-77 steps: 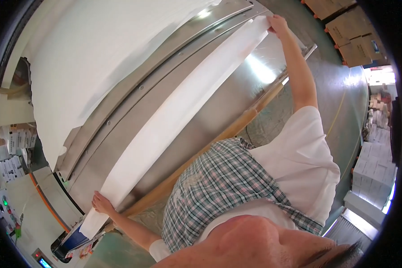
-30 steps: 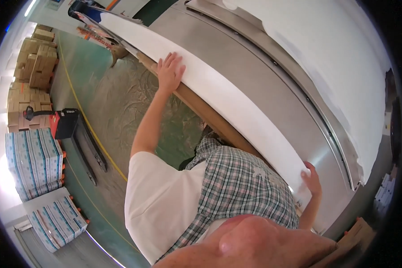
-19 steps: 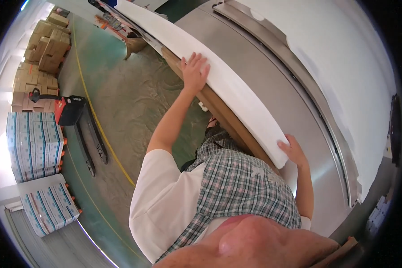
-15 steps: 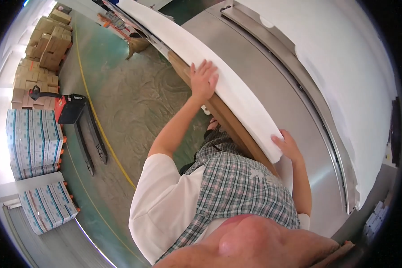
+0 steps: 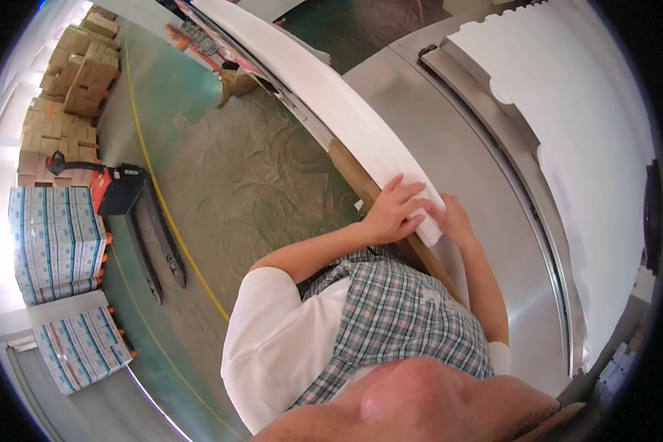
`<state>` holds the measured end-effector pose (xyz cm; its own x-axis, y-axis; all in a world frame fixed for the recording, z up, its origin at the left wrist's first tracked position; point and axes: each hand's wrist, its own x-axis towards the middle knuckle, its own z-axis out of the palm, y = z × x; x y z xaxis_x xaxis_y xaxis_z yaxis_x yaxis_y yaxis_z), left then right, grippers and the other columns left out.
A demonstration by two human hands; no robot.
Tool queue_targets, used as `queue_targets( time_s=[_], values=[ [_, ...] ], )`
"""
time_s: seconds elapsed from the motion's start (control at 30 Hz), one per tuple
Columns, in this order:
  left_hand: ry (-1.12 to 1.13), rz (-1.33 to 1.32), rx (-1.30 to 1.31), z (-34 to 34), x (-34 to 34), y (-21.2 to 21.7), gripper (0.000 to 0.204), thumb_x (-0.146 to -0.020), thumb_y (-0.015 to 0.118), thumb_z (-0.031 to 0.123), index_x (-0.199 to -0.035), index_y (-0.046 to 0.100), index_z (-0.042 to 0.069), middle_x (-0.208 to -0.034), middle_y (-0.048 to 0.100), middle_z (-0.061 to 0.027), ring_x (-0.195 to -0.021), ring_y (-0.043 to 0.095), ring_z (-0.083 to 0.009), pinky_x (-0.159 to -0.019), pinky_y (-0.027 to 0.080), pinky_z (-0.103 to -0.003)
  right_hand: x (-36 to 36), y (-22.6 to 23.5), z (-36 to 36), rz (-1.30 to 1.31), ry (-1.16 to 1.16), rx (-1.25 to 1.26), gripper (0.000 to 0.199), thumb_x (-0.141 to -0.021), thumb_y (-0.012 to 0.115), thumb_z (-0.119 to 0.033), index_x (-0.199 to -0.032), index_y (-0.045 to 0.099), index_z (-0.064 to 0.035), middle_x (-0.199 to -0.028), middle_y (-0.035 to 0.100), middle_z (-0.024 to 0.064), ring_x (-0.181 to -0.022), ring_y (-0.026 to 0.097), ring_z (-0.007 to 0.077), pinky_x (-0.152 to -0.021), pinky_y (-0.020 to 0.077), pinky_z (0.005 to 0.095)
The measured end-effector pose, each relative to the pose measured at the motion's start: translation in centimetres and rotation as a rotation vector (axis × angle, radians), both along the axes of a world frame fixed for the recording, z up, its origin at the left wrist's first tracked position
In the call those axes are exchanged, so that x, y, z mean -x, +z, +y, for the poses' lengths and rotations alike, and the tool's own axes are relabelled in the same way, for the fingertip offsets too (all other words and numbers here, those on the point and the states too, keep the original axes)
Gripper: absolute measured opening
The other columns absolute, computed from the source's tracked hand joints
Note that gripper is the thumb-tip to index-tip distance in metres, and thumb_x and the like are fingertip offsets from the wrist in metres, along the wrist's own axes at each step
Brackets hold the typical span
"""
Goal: Feeding large paper sheets into a machine or onto a conveyor belt.
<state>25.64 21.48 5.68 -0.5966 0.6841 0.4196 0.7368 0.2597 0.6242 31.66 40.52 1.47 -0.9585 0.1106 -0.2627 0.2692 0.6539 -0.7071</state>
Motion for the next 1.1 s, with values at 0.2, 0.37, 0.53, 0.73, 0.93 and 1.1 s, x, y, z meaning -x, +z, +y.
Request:
queue_targets(
  time_s=[0.2,0.37,0.53,0.73,0.93,1.1],
  values=[
    [-0.118,0.030,0.048,-0.5,7.4,2.0,0.028,-0.074,0.060,0.011,-0.102,0.058,0.009,-0.113,0.054,-0.0123,-0.107,0.049,-0.0296,-0.099,0.030,-0.048,5.1,-1.0,-3.5,0.192,-0.110,0.122,0.045,-0.080,0.057,-0.039,-0.107,0.054,-0.0030,-0.098,0.054,0.0178,-0.090,0.054,0.0321,-0.081,0.0428,0.0389],
    [-0.208,0.148,0.039,5.1,15.2,2.0,0.026,-0.075,0.061,0.012,-0.102,0.059,0.010,-0.110,0.056,-0.0109,-0.105,0.051,-0.0297,-0.095,0.035,-0.045,3.5,-2.0,-0.3,0.238,-0.375,0.311,0.032,-0.081,0.058,-0.027,-0.103,0.054,-0.0041,-0.092,0.056,0.0123,-0.078,0.058,0.0214,-0.069,0.0468,0.0319],
    [-0.144,-0.145,-0.138,14.7,25.4,-2.1,0.021,-0.082,0.057,0.018,-0.099,0.060,0.006,-0.090,0.062,-0.0121,-0.082,0.060,-0.0237,-0.076,0.046,-0.032,-6.3,-5.4,13.1,0.302,-0.871,-0.417,0.018,-0.086,0.051,-0.021,-0.092,0.058,-0.0055,-0.084,0.059,0.0137,-0.077,0.058,0.0293,-0.068,0.0463,0.0361],
    [0.262,-0.028,-0.256,24.8,37.8,-6.6,0.026,-0.083,0.054,0.025,-0.089,0.065,0.002,-0.080,0.065,-0.0064,-0.071,0.057,-0.0132,-0.068,0.045,-0.027,-11.2,-5.9,15.3,0.276,-1.101,-0.574,0.016,-0.085,0.052,-0.019,-0.087,0.057,-0.0039,-0.080,0.060,0.0117,-0.070,0.058,0.0272,-0.063,0.0464,0.0341],
    [0.376,-0.474,-0.403,31.0,40.9,-9.8,0.035,-0.083,0.049,0.034,-0.086,0.065,0.003,-0.075,0.065,-0.0110,-0.074,0.061,-0.0226,-0.069,0.045,-0.031,-9.8,-6.2,15.2,0.099,-1.173,-0.711,0.012,-0.084,0.054,-0.018,-0.085,0.054,-0.0057,-0.072,0.055,0.0073,-0.060,0.054,0.0216,-0.056,0.0447,0.0323],
    [0.213,-0.616,-0.590,31.4,41.3,-9.7,0.033,-0.089,0.047,0.027,-0.090,0.065,-0.001,-0.084,0.063,-0.0064,-0.081,0.057,-0.0148,-0.075,0.043,-0.026,-9.7,-6.0,15.1,0.122,-1.158,-0.741,0.014,-0.085,0.052,-0.020,-0.085,0.054,-0.0065,-0.070,0.056,0.0075,-0.059,0.054,0.0221,-0.055,0.0440,0.0330]
  ],
)
